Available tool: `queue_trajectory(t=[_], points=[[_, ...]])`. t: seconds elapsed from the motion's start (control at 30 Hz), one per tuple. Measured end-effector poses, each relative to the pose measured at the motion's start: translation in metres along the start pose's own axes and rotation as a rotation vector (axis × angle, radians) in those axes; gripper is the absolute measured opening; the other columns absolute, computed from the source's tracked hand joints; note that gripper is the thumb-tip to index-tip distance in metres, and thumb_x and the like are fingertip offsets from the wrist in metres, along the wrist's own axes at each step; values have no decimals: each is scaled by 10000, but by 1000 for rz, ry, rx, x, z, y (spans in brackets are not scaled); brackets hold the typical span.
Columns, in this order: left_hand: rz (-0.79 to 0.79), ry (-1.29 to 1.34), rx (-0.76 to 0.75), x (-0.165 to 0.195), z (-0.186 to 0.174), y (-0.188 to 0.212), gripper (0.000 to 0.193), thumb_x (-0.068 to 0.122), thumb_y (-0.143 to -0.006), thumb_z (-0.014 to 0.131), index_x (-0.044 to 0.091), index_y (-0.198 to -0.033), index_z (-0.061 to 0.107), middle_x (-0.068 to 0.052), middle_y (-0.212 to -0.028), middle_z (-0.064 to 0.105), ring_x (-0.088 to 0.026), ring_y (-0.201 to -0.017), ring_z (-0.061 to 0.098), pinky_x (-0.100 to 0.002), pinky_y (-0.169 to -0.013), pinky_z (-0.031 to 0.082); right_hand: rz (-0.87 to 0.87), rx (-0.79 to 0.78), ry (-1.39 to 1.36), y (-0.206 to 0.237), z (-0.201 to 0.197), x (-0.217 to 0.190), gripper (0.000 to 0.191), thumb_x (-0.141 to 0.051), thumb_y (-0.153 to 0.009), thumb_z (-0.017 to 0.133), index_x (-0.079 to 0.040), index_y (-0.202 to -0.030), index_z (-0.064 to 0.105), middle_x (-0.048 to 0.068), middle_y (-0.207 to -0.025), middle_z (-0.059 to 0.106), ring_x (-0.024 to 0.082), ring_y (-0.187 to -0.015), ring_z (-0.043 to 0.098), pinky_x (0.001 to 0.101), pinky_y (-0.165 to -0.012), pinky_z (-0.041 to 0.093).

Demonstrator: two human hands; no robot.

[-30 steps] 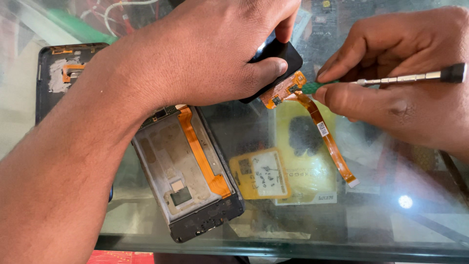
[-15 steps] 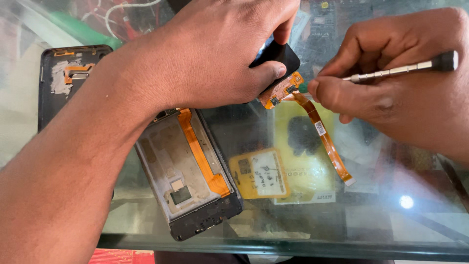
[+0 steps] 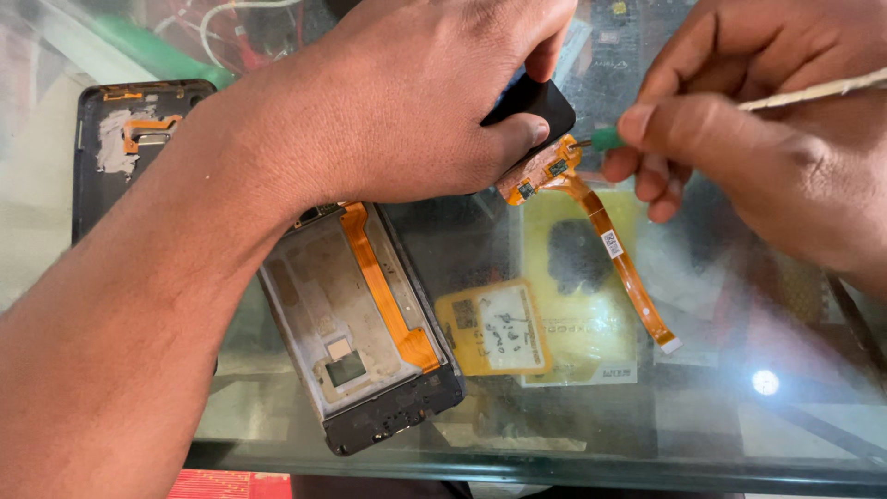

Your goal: The person cleans a flexible ribbon cable from a disassembled smartphone using a cotton swab and a small brush. They hold the cable steady with one hand while scrubbing and brushing the surface with the other, then place the cable back on the work surface.

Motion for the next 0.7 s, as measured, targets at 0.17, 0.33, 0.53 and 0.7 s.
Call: queue_trajectory(t=[0.17,0.33,0.53,0.7], points=[[44,1,37,2,-2,1,352,280,-900,785,61,-1062,563,-136,-982,646,-348,-906,659,-513,-713,495,-76,-116,168,4,1,-5,164,36,-858,736,78,-1007,680,176,-899,775,175,-756,770,272,-665,624],[30,29,11,1,-4,2,357,294,-903,794,67,-1068,574,-129,-972,651,-330,-883,673,-492,-693,507,-59,-113,184,3,5,-9,135,17,-868,746,69,-986,706,160,-911,781,153,-784,769,256,-713,638],[-27,69,-35,0,-3,1,499,365,-802,874,76,-1067,566,-115,-967,651,-308,-867,669,-476,-673,505,32,-71,282,2,3,-8,115,-5,-864,786,58,-941,728,158,-863,735,152,-713,767,256,-642,617],[-10,71,-15,1,-4,0,512,340,-781,886,73,-1071,561,-117,-977,653,-315,-869,667,-477,-676,505,39,-36,293,1,3,-10,104,12,-856,789,70,-907,721,156,-817,776,155,-662,748,257,-593,604]])
Point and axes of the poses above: each hand's wrist, its own y-axis away from the middle knuckle, its own z-axis out of the palm, x = y × z, the point moved 6 cm from there along -y, towards the middle knuckle
